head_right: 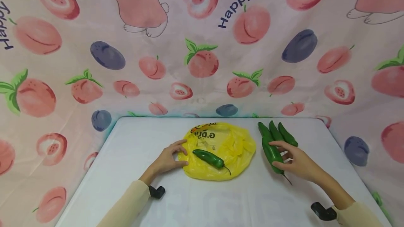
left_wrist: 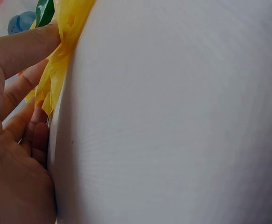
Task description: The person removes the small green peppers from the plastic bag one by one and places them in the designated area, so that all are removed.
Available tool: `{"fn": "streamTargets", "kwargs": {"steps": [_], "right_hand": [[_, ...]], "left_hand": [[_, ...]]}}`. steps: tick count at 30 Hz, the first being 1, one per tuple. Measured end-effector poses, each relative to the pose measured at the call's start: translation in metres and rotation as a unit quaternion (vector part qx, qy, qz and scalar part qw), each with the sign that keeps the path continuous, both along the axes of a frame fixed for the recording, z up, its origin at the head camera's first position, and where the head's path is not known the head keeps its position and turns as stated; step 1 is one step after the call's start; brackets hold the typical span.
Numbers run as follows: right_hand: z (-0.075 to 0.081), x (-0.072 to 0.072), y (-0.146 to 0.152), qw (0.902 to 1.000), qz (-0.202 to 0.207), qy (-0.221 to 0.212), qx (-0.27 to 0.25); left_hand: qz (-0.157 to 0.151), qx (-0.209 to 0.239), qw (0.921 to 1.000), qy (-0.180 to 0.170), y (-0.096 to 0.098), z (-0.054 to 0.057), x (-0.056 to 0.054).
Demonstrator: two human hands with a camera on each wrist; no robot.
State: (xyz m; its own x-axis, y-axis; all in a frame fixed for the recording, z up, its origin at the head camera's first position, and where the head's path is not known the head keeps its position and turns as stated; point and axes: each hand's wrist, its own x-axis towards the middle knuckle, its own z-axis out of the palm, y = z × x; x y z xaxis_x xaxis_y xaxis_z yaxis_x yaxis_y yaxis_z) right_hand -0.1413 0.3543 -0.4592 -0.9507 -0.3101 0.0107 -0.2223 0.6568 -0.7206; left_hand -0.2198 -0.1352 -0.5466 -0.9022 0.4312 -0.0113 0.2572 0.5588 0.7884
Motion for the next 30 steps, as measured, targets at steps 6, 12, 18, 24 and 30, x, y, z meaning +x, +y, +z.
{"fn": "streamTargets", "kwargs": {"steps": [6, 12, 18, 24, 30], "right_hand": [[-0.006, 0.006, 0.002, 0.9997, -0.023, -0.004, 0.007], [-0.013, 0.011, 0.003, 0.9994, -0.031, -0.014, -0.008], [-0.021, 0.015, 0.003, 0.999, -0.043, -0.013, -0.006], [-0.029, 0.019, 0.006, 0.9985, -0.052, -0.008, -0.014], [-0.036, 0.02, 0.007, 0.9975, -0.065, -0.022, -0.017]], "left_hand": [[0.004, 0.005, 1.0, -0.007, 0.002, 0.002, 0.001], [0.005, 0.0, 1.0, -0.007, 0.002, 0.002, 0.0], [0.003, 0.001, 1.0, -0.008, 0.001, 0.002, 0.0], [-0.001, 0.002, 1.0, -0.006, 0.0, 0.003, 0.0], [0.001, -0.001, 1.0, -0.007, 0.001, 0.002, 0.0]]}}
